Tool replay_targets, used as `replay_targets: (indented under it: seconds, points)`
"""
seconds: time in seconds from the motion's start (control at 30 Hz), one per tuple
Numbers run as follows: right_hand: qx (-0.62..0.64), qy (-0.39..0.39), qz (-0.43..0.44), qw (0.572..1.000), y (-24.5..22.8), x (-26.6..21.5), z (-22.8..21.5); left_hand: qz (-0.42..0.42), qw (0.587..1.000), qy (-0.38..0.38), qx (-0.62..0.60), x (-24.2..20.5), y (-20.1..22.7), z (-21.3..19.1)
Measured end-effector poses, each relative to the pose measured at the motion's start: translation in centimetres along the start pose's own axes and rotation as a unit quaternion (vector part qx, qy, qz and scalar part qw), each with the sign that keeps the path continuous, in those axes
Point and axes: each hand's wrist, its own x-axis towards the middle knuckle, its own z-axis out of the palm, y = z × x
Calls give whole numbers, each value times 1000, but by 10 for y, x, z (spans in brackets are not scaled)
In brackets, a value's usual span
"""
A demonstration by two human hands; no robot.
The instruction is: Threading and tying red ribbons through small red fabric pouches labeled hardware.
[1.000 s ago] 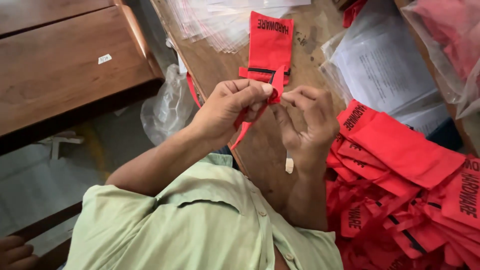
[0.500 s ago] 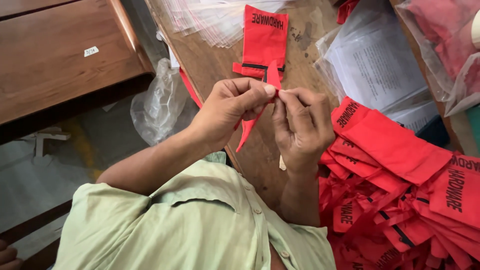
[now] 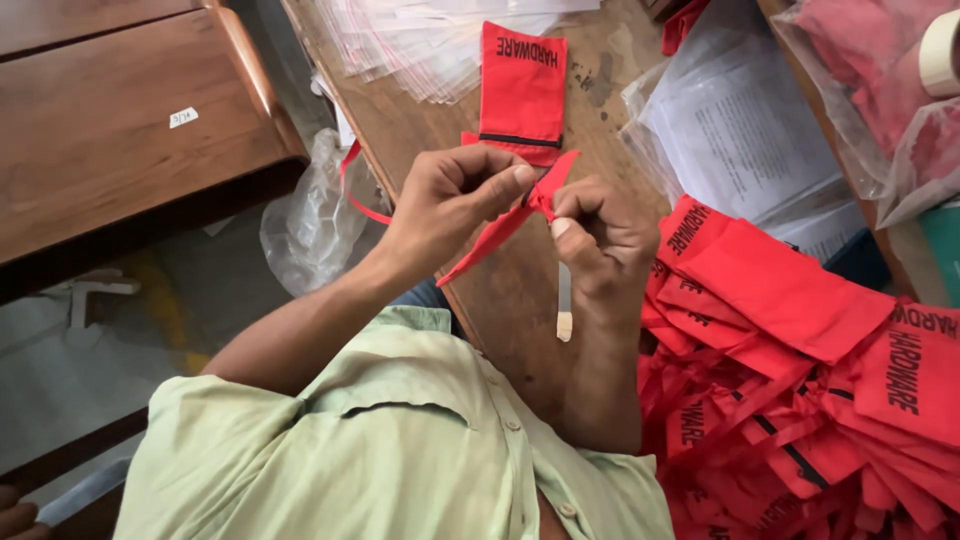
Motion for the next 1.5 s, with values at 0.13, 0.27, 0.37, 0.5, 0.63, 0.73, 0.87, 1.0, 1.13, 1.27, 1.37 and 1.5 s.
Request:
replay_targets:
  seconds: [0.13,0.27,0.37,0.5,0.63,0.73,0.87,1.0,1.13,1.27,1.37,1.5]
  points:
    - [-109,-45,-45,992,-36,12,22,-18,999,-24,21,-11,19,5]
    - [-297,-125,-3,947,-19,5,-1,-7,997,-75,24,-22,29,10]
    - [-450,-37,-109,886,-5,10,-33,38,978,-48,198,-24,26,5]
    - [-535,131,-161,819,6,32,-76,11,982,-61,180,-27,10,-4]
    - [-572,90,-168,798,60,28,-102,-57,979,-60,187,-20,-32,-11]
    - [-609,63,-72,787,85,-12,-96,-41,962,-69,263,-20,-71,-24]
    - [-580,58,163,796,65,-95,-60,19,897,-68,437,-31,-83,-36]
    - [-575,70,195,792,56,-136,-34,1,880,-73,470,-36,-68,-40]
    - [-582,111,178,786,67,-151,-30,147,816,-51,557,-46,-66,-43]
    - [-494,170,215,825,87,-156,-40,-59,907,-61,413,-56,-81,-47]
    - [-221,236,338,884,98,-151,-40,-217,968,-89,88,-62,-85,-41]
    - [23,219,361,906,107,-135,-22,-265,956,-117,-40,-67,-77,-32]
